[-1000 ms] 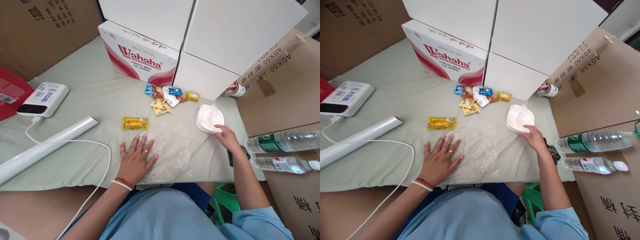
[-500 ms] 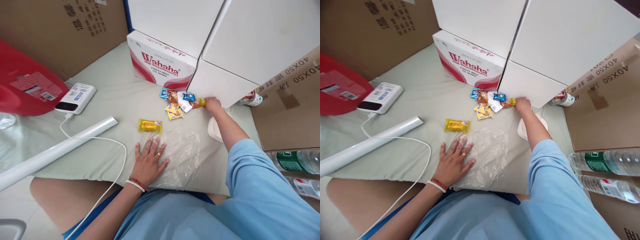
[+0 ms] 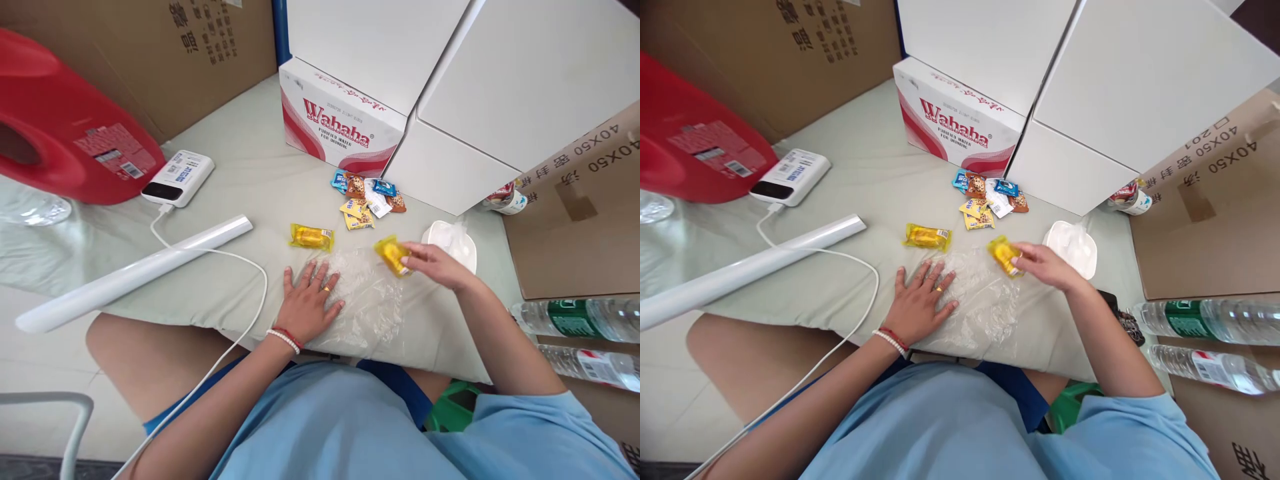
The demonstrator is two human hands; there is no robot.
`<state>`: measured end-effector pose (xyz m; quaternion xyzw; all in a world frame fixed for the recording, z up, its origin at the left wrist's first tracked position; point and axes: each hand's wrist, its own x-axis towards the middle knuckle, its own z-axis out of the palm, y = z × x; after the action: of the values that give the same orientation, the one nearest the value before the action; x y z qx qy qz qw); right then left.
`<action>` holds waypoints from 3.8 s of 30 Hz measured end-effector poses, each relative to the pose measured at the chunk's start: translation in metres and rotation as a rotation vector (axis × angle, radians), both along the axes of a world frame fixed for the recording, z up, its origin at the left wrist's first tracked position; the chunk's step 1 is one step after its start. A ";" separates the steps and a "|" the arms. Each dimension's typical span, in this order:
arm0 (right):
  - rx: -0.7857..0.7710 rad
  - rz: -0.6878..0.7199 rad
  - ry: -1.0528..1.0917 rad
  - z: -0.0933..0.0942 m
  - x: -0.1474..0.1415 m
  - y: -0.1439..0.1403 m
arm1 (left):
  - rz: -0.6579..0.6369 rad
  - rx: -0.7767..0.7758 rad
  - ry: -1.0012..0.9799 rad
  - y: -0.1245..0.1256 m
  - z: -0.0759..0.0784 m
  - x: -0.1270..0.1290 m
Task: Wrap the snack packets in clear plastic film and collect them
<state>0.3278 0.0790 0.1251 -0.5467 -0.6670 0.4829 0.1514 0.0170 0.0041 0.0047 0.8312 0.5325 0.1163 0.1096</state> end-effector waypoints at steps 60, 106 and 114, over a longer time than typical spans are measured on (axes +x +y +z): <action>0.423 0.062 -0.641 -0.025 -0.066 0.006 | 0.006 -0.023 -0.017 -0.005 0.000 -0.023; 0.185 -0.667 0.292 -0.077 -0.047 -0.068 | 0.004 0.014 0.039 -0.003 0.000 -0.019; 0.601 -0.521 -0.386 -0.091 -0.062 -0.077 | 0.001 0.029 0.044 -0.002 -0.001 -0.018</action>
<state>0.2654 0.0018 0.0337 -0.7086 -0.6336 0.1024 0.2932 -0.0013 0.0017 0.0039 0.8349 0.5334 0.1056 0.0855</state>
